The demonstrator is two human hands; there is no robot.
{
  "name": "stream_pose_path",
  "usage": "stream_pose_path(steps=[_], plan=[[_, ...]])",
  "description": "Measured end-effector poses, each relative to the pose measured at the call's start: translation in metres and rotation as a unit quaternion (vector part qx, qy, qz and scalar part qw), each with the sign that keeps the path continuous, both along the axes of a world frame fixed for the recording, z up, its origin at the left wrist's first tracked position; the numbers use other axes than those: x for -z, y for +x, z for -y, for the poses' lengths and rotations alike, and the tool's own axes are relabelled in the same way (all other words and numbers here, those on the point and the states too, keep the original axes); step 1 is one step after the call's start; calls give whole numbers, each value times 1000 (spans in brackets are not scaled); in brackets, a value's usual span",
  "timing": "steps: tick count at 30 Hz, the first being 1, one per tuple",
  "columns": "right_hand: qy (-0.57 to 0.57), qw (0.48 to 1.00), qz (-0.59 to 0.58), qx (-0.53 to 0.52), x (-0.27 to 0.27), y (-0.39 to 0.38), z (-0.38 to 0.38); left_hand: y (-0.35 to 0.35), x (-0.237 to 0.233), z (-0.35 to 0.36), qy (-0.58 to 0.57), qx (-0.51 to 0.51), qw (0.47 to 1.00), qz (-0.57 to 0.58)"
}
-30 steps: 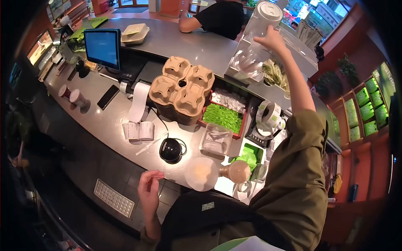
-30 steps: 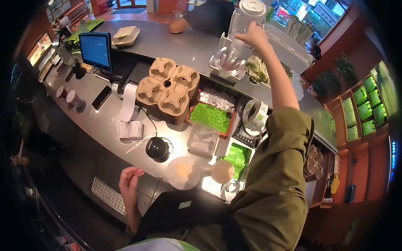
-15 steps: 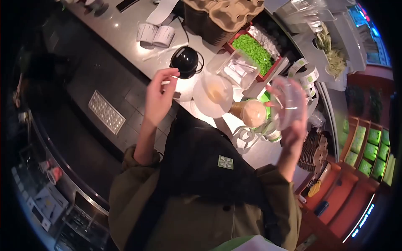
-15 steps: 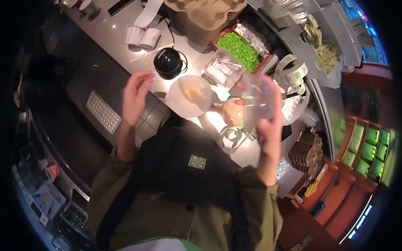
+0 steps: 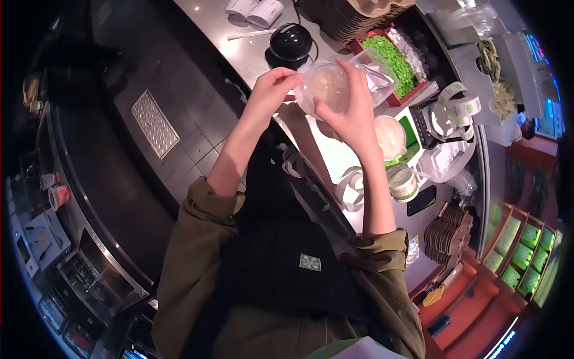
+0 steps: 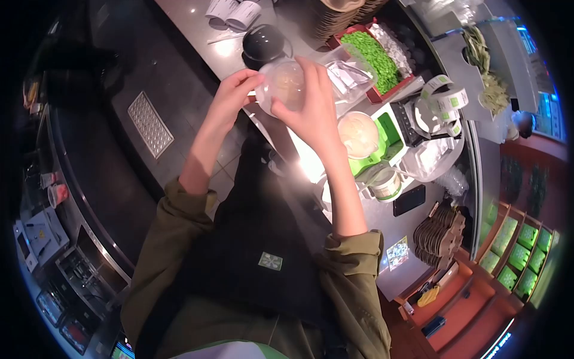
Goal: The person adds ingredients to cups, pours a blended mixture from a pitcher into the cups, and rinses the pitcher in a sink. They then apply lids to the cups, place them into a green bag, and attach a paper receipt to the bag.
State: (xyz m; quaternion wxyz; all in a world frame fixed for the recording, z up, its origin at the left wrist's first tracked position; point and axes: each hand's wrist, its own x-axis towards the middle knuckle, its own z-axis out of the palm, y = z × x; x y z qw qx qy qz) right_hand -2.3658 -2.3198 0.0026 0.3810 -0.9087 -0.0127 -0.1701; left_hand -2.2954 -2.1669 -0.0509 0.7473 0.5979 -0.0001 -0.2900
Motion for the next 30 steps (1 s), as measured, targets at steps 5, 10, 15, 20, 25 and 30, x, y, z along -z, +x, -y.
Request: stream_pose_path(steps=[5,10,15,20,25,30], plan=[[-17,1000,-12,-18,3,3,0,-8,-3,-10,-37,20,999,-14],[-35,999,-26,-11,3,2,-6,-6,5,-7,-76,23,996,-46],[-66,997,-20,23,2,-5,-9,1,10,-4,-103,48,992,-64],[-61,997,-22,34,2,0,-12,7,10,-3,-107,62,991,-58],[-37,997,-42,44,10,5,-13,8,16,-4,-143,70,984,-75],[-26,996,-10,80,25,8,-11,7,20,-6,-177,86,979,-56]])
